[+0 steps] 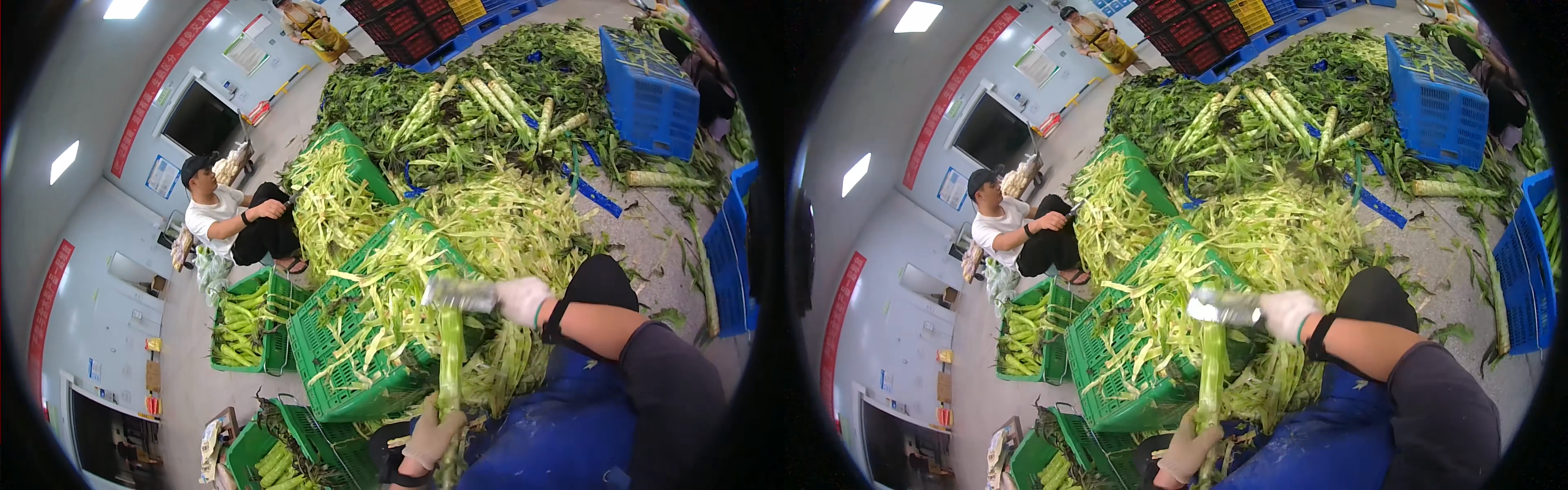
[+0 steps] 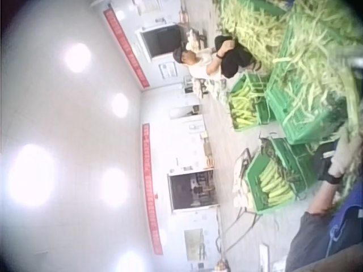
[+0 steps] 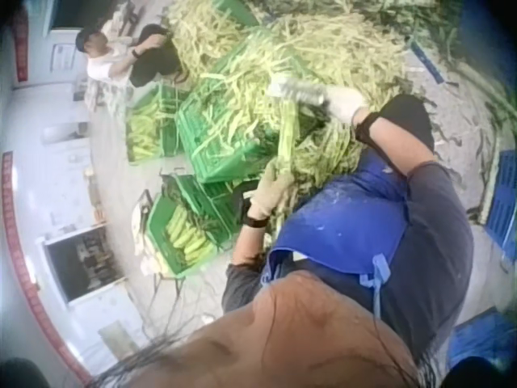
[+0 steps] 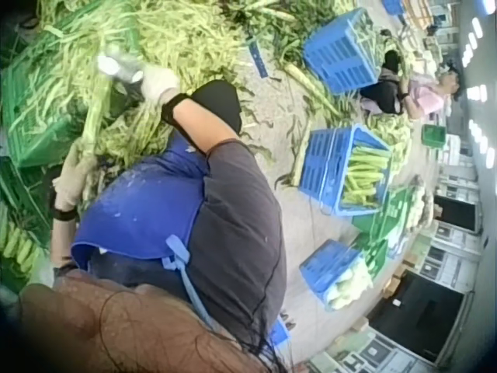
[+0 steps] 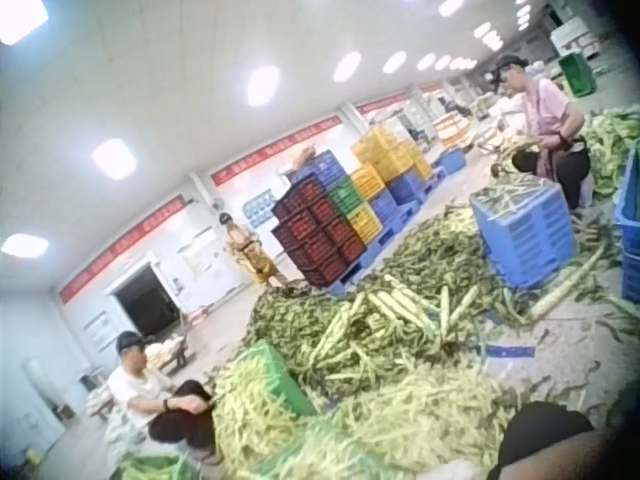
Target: The person peels celtuce stalks with a hand tool, rotating each one to reach all sides before placing it into a green crate.
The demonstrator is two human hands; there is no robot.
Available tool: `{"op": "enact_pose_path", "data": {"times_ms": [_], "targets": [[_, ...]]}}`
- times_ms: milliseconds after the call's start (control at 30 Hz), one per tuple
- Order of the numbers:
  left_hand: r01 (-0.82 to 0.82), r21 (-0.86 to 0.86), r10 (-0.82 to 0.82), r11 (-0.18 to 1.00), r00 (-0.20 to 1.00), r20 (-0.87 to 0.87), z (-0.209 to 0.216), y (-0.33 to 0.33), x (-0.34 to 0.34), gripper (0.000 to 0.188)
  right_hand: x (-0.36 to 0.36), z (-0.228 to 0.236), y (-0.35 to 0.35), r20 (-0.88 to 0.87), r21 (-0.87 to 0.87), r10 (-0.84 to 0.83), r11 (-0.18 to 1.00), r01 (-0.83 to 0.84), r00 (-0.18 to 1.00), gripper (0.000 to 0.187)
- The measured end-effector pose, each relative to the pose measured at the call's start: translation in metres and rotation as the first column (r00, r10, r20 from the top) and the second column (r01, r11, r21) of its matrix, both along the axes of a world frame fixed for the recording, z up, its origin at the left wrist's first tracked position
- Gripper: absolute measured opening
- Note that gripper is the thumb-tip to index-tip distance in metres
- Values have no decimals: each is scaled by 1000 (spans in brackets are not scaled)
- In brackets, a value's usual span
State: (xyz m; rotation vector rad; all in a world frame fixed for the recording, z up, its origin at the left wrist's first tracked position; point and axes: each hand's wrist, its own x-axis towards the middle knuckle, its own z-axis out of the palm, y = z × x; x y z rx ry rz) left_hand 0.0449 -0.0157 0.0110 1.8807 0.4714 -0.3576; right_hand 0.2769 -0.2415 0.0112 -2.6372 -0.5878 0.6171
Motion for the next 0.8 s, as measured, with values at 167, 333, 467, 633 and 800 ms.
{"op": "enact_pose_path", "data": {"times_ms": [167, 333, 467, 633, 800], "targets": [[23, 115, -19, 993, 999, -35, 12, 18, 11, 74, -15, 13, 13, -5, -5, 173, 985, -173, 985, 26], [94, 413, -42, 906, 990, -134, 53, 6, 18, 84, -1, 5, 29, 207, -30, 253, 967, -253, 945, 15], [231, 458, -300, 858, 950, 83, 26, 31, 19, 90, 51, -31, 5, 434, 7, 43, 999, -51, 900, 16], [240, 607, -313, 757, 950, 14, 37, 30, 24, 84, 68, -22, -12, 187, -88, -61, 993, 79, 981, 26], [184, 899, -273, 397, 959, -76, 41, 93, 42, 64, 83, -13, -29, -310, -159, -153, 981, 107, 939, 33]]}}
